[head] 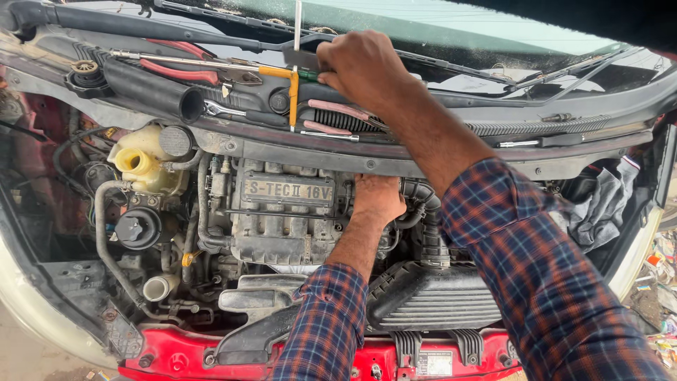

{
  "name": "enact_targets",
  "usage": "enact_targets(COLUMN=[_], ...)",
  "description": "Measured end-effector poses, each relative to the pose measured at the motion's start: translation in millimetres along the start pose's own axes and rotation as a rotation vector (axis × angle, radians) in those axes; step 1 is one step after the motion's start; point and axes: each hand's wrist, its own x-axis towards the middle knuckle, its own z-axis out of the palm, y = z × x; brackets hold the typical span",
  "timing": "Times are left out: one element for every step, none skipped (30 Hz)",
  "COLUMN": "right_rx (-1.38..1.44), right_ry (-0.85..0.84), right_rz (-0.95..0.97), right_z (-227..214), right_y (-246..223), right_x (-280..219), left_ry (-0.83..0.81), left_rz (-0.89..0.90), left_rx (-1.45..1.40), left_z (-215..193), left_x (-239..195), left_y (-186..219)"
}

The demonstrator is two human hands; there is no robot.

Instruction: The person works under the hood of a red car, using a screwdriver to loosen a hose clamp and then repositioning the air filter box. The person also handles a rubber hose and secures the air filter box with clips.

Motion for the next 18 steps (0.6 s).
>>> enact_targets(right_rx=[-0.018, -0.037, -0.053, -0.089, -0.128, -0.168, -0.184, -0.201, -0.216, -0.235, -0.255, -0.276, -0.194, -0.112, -0.028, -0.081, -0.133, -0.185], right_ry=[0.018, 0.036, 0.053, 0.095, 0.138, 0.182, 0.153, 0.123, 0.088, 0.051, 0.014, -0.024, -0.033, -0.043, -0.054, -0.126, -0.194, -0.263], right_rz=[-0.021, -0.042, -0.062, -0.111, -0.155, -0.198, -0.173, -0.148, -0.121, -0.084, -0.051, -0.017, -0.029, -0.040, -0.051, -0.035, -0.017, 0.002], right_z=[-1, -2, -1, 1, 2, 2, 2, 1, 0, -1, -3, -4, -3, -2, -1, 2, 5, 7], right_y=[1, 2, 3, 4, 7, 9, 13, 16, 20, 23, 26, 28, 28, 27, 26, 23, 19, 16], right_x=[3, 5, 5, 5, 3, 1, -1, -4, -9, -15, -21, -24, -24, -22, -21, -17, -9, -3], left_ry=[0.015, 0.023, 0.028, 0.033, 0.018, 0.003, -0.009, -0.018, -0.032, -0.045, -0.073, -0.101, -0.129, -0.125, -0.123, -0.121, -0.081, -0.041], left_rz=[-0.002, -0.001, -0.001, -0.002, -0.003, -0.004, -0.007, -0.007, -0.007, -0.007, -0.008, -0.008, -0.003, -0.005, -0.009, -0.013, -0.001, 0.010], left_rx=[-0.007, -0.004, -0.003, -0.001, 0.001, 0.003, 0.004, 0.010, 0.013, 0.016, 0.032, 0.048, 0.069, 0.057, 0.045, 0.033, 0.032, 0.030], left_z=[-1, -2, -2, -2, -3, -3, -5, -7, -7, -7, -8, -9, -10, -11, -12, -12, -13, -15], left_x=[0, -1, -3, -4, -4, -4, -2, -1, -1, -1, -1, -1, 0, 0, -1, -2, -3, -4], left_y=[0, 0, 0, 0, 1, 2, 2, 2, 2, 2, 2, 2, 2, 2, 2, 3, 4, 4])
